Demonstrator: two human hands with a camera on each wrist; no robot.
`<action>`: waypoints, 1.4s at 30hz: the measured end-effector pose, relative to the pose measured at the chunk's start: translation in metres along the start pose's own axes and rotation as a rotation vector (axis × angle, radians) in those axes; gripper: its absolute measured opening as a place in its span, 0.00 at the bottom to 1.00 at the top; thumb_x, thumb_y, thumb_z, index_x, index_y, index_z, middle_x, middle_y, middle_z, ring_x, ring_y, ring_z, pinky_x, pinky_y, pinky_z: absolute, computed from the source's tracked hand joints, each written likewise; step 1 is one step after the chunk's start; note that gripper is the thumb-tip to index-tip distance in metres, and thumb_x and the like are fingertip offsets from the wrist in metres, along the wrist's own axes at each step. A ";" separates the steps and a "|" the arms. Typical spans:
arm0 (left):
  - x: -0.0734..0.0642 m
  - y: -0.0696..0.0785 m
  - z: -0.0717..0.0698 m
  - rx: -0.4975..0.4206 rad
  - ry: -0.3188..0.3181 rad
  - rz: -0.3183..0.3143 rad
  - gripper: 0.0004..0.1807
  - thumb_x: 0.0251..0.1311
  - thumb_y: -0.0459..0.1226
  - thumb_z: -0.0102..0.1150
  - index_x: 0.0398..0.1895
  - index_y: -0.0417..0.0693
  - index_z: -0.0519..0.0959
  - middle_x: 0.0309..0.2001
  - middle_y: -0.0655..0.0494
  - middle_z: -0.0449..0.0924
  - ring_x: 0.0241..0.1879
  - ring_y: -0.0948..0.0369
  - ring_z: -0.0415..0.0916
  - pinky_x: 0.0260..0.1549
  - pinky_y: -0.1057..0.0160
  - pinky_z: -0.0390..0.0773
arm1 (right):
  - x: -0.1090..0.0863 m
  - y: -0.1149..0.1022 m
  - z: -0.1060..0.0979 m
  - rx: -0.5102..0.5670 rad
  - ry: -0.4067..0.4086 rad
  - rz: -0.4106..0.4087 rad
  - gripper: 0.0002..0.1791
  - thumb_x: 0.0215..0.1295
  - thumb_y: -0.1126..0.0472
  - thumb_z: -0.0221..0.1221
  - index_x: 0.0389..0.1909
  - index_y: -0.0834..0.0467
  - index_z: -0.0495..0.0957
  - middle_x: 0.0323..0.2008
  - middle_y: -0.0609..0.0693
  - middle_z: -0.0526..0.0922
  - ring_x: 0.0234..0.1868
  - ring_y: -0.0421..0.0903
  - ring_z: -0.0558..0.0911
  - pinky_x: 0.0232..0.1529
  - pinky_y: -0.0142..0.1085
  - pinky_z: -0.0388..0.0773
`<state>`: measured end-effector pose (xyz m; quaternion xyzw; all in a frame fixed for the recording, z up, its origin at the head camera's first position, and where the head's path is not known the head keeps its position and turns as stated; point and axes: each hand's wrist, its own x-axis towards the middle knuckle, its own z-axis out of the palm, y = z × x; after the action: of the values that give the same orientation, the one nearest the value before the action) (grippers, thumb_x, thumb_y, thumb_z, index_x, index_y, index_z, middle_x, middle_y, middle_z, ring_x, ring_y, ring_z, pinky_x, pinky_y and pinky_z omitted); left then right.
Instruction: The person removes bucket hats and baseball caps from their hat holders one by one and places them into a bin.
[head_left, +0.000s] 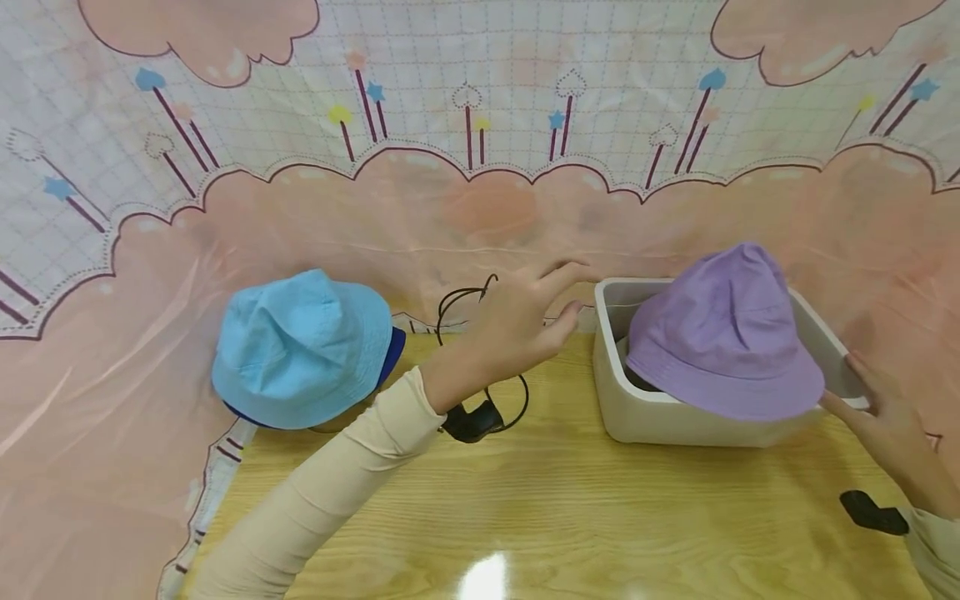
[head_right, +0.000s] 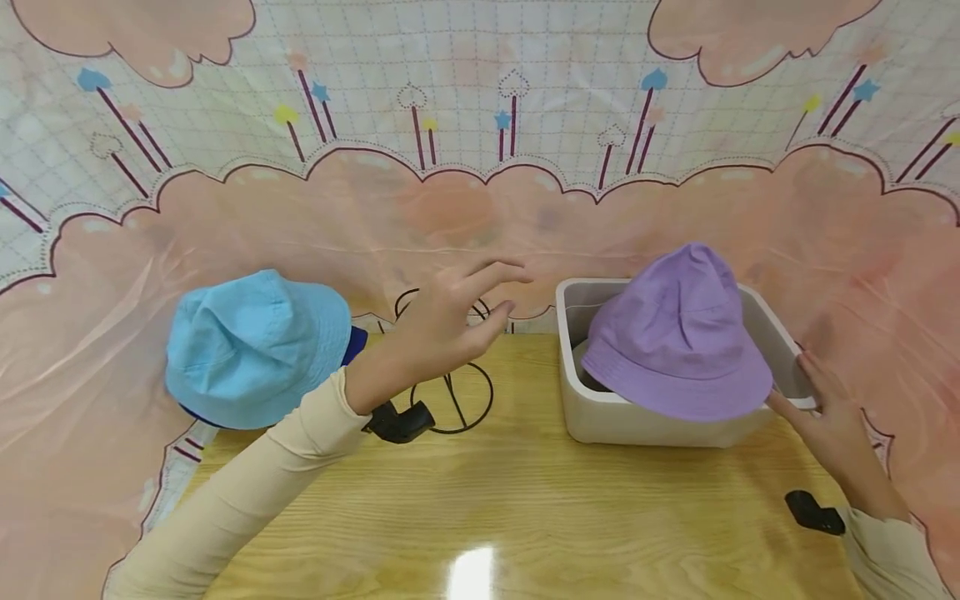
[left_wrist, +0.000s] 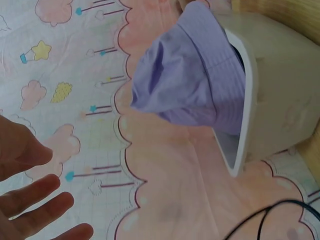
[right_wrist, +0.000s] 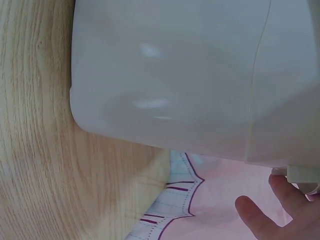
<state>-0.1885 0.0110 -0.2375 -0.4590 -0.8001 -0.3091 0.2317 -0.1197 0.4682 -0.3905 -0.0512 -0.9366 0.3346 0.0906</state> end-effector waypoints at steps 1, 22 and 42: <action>-0.003 -0.002 -0.003 0.005 0.013 -0.004 0.16 0.59 0.30 0.54 0.51 0.44 0.78 0.50 0.53 0.76 0.28 0.63 0.70 0.26 0.69 0.69 | 0.000 0.000 0.001 0.002 0.000 -0.003 0.43 0.67 0.52 0.54 0.74 0.49 0.38 0.74 0.54 0.36 0.64 0.69 0.50 0.56 0.24 0.54; -0.075 -0.044 -0.042 0.130 0.061 -0.151 0.19 0.58 0.30 0.56 0.54 0.45 0.76 0.54 0.51 0.74 0.32 0.58 0.73 0.24 0.62 0.71 | -0.001 0.002 0.000 -0.016 0.001 0.016 0.44 0.67 0.51 0.55 0.75 0.49 0.38 0.75 0.48 0.35 0.58 0.56 0.63 0.37 0.16 0.57; -0.132 -0.064 -0.082 0.235 0.020 -0.380 0.23 0.56 0.31 0.61 0.57 0.45 0.73 0.61 0.46 0.66 0.59 0.46 0.65 0.40 0.49 0.75 | 0.001 0.003 0.000 -0.046 -0.018 0.037 0.45 0.66 0.49 0.55 0.74 0.51 0.37 0.74 0.57 0.35 0.32 0.17 0.58 0.24 0.22 0.60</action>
<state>-0.1754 -0.1499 -0.2846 -0.2666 -0.9003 -0.2566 0.2290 -0.1210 0.4708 -0.3920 -0.0675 -0.9438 0.3149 0.0745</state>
